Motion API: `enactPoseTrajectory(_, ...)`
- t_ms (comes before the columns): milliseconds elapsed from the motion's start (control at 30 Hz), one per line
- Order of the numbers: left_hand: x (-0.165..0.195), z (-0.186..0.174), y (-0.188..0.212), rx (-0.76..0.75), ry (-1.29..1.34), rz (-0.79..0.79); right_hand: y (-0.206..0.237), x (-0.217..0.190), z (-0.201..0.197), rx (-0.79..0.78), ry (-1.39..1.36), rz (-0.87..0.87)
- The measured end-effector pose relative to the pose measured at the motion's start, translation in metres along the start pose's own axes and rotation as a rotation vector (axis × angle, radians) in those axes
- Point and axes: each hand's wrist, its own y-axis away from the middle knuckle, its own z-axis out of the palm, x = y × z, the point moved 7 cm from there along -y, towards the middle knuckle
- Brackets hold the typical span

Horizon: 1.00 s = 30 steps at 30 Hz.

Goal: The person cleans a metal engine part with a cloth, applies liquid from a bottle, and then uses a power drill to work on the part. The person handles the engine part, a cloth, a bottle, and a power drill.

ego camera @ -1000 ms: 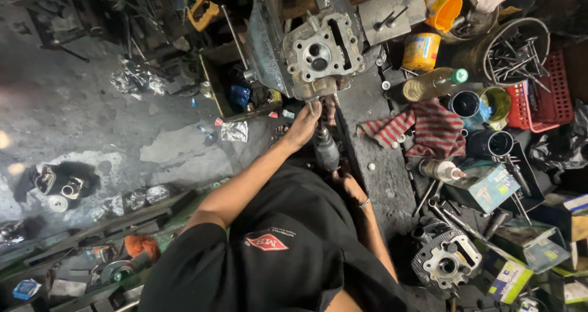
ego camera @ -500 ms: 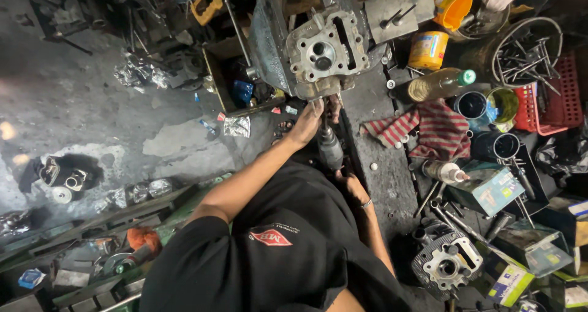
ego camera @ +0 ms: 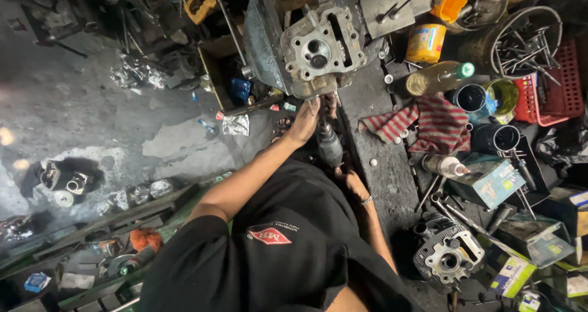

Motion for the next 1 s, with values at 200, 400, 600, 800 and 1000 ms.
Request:
enactPoseTrajectory(200,-0.004,0.000,-0.005,-0.004,-0.123,0.021,0.000,-0.010,0.001,-0.008,0.020,-0.092)
enactPoseTrajectory(400,-0.005,-0.002,-0.005,0.026,-0.108,0.001,0.003,0.001,-0.001,0.010,-0.011,0.043)
enactPoseTrajectory(600,-0.003,0.001,-0.002,0.031,-0.012,-0.033,0.003,-0.010,0.001,-0.020,0.017,-0.082)
enactPoseTrajectory(800,-0.006,-0.002,0.001,0.028,-0.022,-0.055,0.003,-0.016,0.000,0.004,0.029,-0.161)
enactPoseTrajectory(1000,-0.007,-0.002,0.003,0.027,0.068,-0.086,0.002,-0.012,0.000,-0.038,0.012,-0.162)
